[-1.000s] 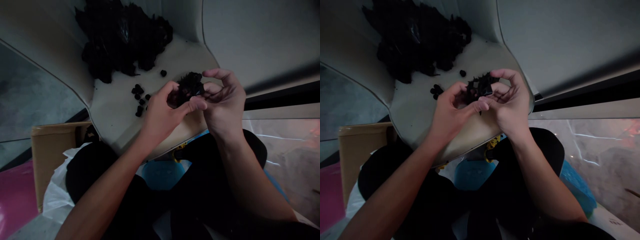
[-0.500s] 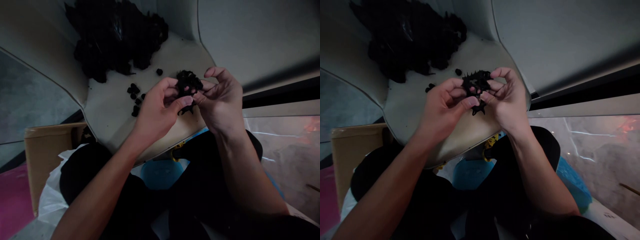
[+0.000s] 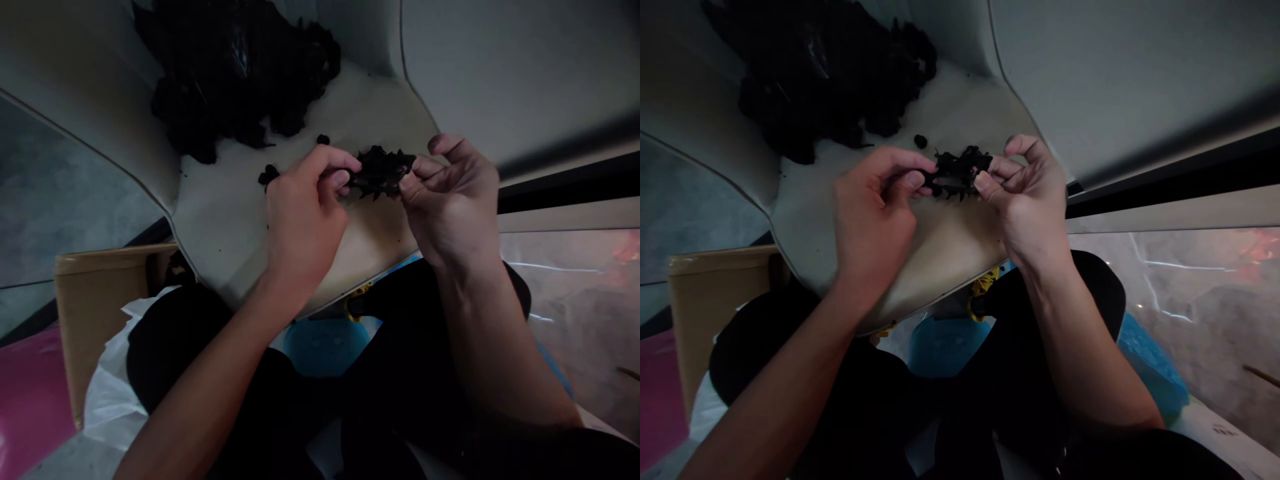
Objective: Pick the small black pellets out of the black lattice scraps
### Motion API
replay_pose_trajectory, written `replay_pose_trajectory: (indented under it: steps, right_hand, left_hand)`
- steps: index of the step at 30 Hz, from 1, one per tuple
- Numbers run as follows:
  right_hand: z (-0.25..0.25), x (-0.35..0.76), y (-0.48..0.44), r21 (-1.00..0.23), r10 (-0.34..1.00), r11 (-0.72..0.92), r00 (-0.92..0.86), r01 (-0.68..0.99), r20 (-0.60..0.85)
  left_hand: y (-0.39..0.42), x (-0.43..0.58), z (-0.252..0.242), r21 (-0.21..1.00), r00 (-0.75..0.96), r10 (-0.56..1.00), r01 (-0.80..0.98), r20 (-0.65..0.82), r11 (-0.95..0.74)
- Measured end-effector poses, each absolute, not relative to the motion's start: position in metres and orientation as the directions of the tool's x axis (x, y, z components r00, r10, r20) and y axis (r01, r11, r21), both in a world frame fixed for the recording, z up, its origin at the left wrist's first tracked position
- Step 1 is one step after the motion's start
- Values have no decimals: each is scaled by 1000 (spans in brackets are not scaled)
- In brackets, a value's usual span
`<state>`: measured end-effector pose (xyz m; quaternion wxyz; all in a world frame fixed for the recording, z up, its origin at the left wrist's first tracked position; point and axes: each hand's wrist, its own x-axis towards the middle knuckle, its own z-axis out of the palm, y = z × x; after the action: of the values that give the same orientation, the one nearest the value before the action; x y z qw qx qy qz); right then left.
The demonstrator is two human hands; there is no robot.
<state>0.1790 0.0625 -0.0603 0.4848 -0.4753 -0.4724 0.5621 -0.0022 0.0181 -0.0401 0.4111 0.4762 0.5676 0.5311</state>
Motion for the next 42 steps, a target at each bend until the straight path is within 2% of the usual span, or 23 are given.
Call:
replay_pose_trajectory:
  steps: [7, 10, 11, 13, 17, 19, 22, 25, 28, 30, 35, 38, 40, 42]
  right_hand:
    - [-64, 182, 68, -992, 999, 23, 37, -128, 18]
    - [-63, 209, 84, -966, 975, 180, 162, -186, 150]
    - [-61, 220, 89, -943, 949, 276, 211, -188, 235]
    - [-56, 236, 94, -943, 945, 308, 154, -124, 289]
    - [-44, 238, 86, -991, 990, 130, -51, 26, 128]
    - [-40, 231, 80, -971, 990, 137, -72, 196, 125]
    - [-38, 223, 80, -816, 991, 128, -107, 564, 81]
    - [-40, 218, 83, -537, 991, 60, -115, 841, -70]
    - [-50, 209, 80, -274, 997, 60, -73, 960, -38]
    - [-59, 200, 77, -190, 997, 70, -66, 979, 28]
    - [-64, 173, 76, -231, 976, 149, -105, 962, 192]
    - [-56, 153, 68, -226, 951, 226, -165, 947, 260]
    - [-58, 138, 59, -246, 950, 289, -246, 925, 190]
    - [-67, 125, 49, -307, 954, 296, -294, 905, 52]
  left_hand:
    - [24, -16, -36, 978, -237, 971, 200, -7, 56]
    - [31, -41, -28, 962, -362, 932, 263, 26, 75]
    - [33, -50, -24, 955, -406, 913, 286, 44, 82]
    - [35, -66, -13, 930, -399, 916, 348, 30, 121]
    - [34, -79, 0, 828, -289, 956, 522, -55, 206]
    - [32, -80, -1, 749, -247, 959, 607, -139, 265]
    - [30, -82, -8, 639, -172, 959, 716, -226, 279]
    - [31, -85, -11, 545, -118, 964, 806, -237, 232]
    - [32, -88, -12, 450, -127, 961, 863, -245, 229]
    - [33, -90, -14, 434, -110, 960, 874, -256, 216]
    - [40, -95, -21, 502, 45, 947, 855, -319, 128]
    - [43, -96, -15, 459, 53, 937, 880, -345, 119]
    - [43, -96, -8, 411, 35, 924, 902, -381, 136]
    - [42, -95, -2, 390, 22, 917, 909, -398, 148]
